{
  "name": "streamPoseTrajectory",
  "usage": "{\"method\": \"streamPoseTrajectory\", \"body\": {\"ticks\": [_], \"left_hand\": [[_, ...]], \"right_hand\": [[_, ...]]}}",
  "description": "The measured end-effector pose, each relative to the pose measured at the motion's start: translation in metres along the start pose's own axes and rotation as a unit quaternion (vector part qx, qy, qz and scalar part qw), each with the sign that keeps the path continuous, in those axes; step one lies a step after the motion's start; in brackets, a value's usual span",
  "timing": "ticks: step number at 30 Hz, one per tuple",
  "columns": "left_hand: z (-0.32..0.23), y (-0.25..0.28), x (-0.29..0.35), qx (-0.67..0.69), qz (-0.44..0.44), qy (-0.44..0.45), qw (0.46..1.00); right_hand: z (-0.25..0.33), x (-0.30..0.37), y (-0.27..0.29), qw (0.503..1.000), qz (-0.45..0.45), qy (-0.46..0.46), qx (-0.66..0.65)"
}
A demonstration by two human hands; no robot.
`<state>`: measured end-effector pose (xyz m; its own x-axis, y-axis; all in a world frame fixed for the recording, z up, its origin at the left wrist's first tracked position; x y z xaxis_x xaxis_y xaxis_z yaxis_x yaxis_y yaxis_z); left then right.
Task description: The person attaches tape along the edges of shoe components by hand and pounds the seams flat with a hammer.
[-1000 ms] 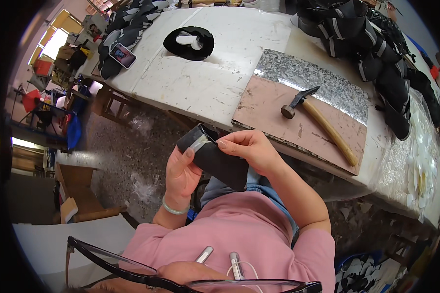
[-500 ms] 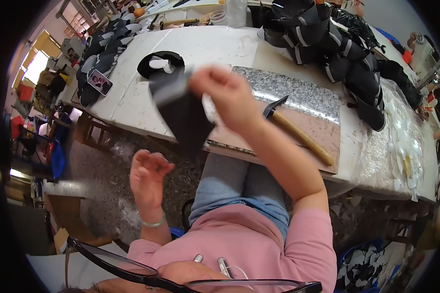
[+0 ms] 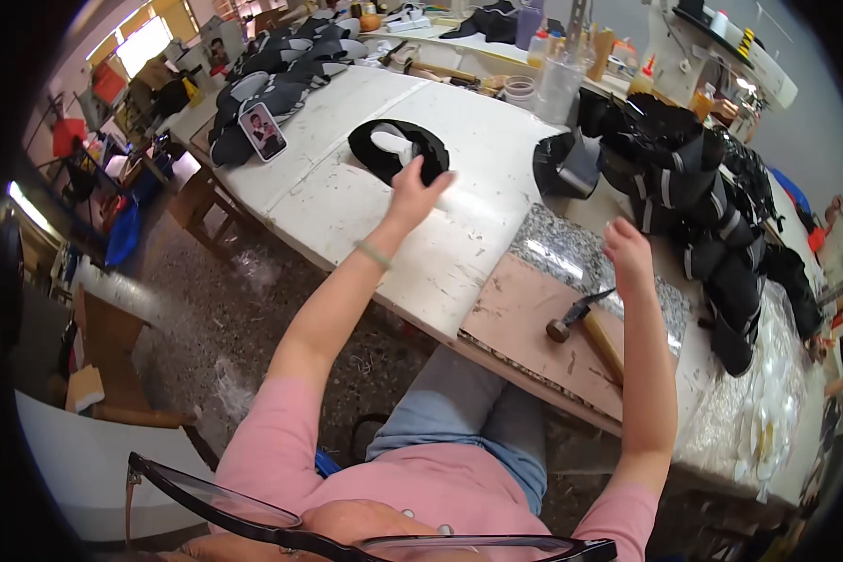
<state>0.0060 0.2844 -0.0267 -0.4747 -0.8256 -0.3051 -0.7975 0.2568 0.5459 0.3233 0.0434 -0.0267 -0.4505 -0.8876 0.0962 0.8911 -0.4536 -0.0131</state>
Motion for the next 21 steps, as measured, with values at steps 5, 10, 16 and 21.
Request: {"method": "streamPoseTrajectory", "body": {"ticks": [5, 10, 16, 21], "left_hand": [[-0.02, -0.026, -0.016, -0.326, -0.047, -0.076, 0.941], [-0.013, 0.019, 0.0, -0.128, -0.059, -0.079, 0.987], [-0.119, 0.039, 0.177, -0.047, 0.005, -0.264, 0.963], [-0.131, 0.004, 0.272, 0.019, 0.193, -0.236, 0.952]], "right_hand": [[0.011, 0.071, -0.071, 0.985, 0.148, 0.009, 0.091], [0.014, 0.116, -0.115, 0.958, 0.255, 0.001, 0.128], [0.019, 0.104, -0.157, 0.962, 0.27, 0.041, -0.021], [-0.013, 0.106, -0.211, 0.924, 0.356, -0.075, -0.118]]}}
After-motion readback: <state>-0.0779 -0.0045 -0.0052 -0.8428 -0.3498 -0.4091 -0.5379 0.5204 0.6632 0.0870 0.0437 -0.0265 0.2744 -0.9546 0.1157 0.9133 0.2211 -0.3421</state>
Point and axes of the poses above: each hand's wrist, its own x-axis away from the middle knuckle, its own y-axis out of the back of the hand, z = x × y, the point moved 7 cm from there along -x, towards the middle knuckle, and after that the axes turned 14 degrees about z, right-handed, at the moved point
